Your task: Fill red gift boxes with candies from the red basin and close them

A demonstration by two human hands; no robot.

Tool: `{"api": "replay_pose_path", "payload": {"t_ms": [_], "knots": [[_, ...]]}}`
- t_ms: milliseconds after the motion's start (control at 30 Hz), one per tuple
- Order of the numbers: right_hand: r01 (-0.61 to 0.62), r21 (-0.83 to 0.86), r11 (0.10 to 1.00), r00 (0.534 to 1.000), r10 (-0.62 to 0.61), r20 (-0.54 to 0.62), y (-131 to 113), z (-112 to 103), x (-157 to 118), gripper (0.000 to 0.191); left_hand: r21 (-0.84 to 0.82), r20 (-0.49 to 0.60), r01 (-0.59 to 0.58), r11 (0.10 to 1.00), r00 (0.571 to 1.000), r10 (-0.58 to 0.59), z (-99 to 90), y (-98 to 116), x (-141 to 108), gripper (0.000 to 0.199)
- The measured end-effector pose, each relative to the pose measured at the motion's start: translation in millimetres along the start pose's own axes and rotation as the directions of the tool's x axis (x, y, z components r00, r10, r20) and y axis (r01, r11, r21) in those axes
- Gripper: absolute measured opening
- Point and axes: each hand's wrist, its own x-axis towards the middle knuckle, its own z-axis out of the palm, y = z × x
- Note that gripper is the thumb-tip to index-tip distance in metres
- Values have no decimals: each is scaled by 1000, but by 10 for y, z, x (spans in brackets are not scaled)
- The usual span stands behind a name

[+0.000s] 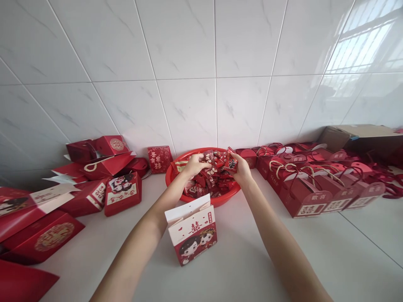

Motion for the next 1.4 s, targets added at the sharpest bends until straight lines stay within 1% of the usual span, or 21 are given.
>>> {"api": "replay_pose_path", "payload": {"t_ms": [100,167,267,367,433,500,600,667,767,833,867,933,1000,1033,1100,1133,1233,1300,1400], "knots": [[9,-11,1000,1000,-9,29,11,-6,12,6,-46,-41,-3,999,999,1,10,-1,3,33],[7,-10,1000,999,-6,35,26,-17,31,4,-58,-108,12,998,994,-18,8,-19,12,39],[11,-26,1000,998,-9,59,44,-31,53,5,-61,-203,67,996,976,-78,-14,-63,31,47],[13,-51,999,997,-9,76,47,-29,47,7,-60,-228,101,993,967,-112,-41,-107,47,51],[-4,-45,999,999,6,48,44,-20,32,5,-21,-245,91,996,965,-94,-49,-128,53,55],[-13,-35,999,1000,14,25,44,-10,16,4,45,-278,84,995,958,-69,-51,-142,57,66],[12,-47,999,999,-9,48,47,-2,4,7,132,-320,125,983,944,-77,-55,-160,58,81],[22,-54,998,998,-19,61,48,2,0,6,177,-342,137,975,937,-69,-70,-173,61,84],[-7,-38,999,999,9,52,41,12,-13,2,221,-377,67,973,926,22,-101,-190,75,83],[-35,-39,999,998,37,55,36,19,-25,4,226,-404,38,973,913,59,-111,-185,83,84],[-48,-52,998,996,51,68,35,20,-30,5,218,-420,42,975,906,55,-110,-173,83,85],[-72,-99,992,989,84,120,39,15,-39,4,162,-447,73,984,894,7,-92,-127,68,88],[-95,-164,982,971,128,201,44,1,-44,4,54,-440,89,995,896,-57,-63,-58,32,89],[-105,-194,975,957,152,246,46,-7,-48,6,-5,-416,88,996,906,-82,-48,-18,9,89],[-119,-241,963,925,196,324,42,-21,-59,11,-102,-336,73,992,936,-103,-22,60,-38,82],[-122,-259,958,916,209,341,36,-25,-67,11,-137,-288,61,989,953,-98,-13,92,-56,78],[-118,-299,947,924,215,317,7,-19,-103,10,-204,-172,34,978,983,-70,3,145,-78,73],[-102,-319,942,932,203,301,-12,-8,-126,10,-207,-142,33,978,988,-63,8,137,-69,73],[-75,-331,941,927,188,324,-18,-3,-140,10,-169,-128,41,985,990,-63,9,78,-43,72]]}}
